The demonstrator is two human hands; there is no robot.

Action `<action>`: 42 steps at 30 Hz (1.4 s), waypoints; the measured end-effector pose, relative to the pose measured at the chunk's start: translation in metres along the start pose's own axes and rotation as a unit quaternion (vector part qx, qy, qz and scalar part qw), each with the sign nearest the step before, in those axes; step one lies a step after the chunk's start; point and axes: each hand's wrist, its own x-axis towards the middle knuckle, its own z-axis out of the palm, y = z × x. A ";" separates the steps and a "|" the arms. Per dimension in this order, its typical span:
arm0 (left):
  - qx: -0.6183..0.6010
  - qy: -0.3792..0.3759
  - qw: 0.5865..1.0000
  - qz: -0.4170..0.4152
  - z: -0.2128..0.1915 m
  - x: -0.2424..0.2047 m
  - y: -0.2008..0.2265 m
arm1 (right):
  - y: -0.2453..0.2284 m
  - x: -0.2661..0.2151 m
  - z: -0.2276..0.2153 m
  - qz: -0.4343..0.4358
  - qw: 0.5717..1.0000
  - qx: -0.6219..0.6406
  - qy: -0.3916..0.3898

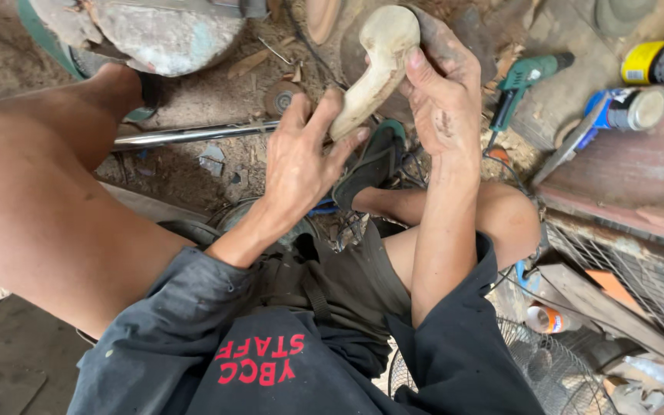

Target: The person holds a curved wooden piece against a rotating grinding wheel, rotating it to smooth the surface. The person periodically lifts the piece to check progress and repositions it for further grinding.

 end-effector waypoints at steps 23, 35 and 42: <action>-0.645 -0.214 0.696 -0.232 -0.008 -0.011 0.006 | 0.014 -0.013 0.005 -0.006 0.998 0.056 -0.011; -0.185 -0.068 0.974 -0.108 -0.007 -0.006 -0.003 | 0.009 -0.010 -0.001 0.000 0.996 0.092 -0.014; -0.192 -0.015 0.981 -0.002 -0.036 0.006 -0.051 | 0.003 -0.019 -0.015 0.056 0.998 0.007 0.022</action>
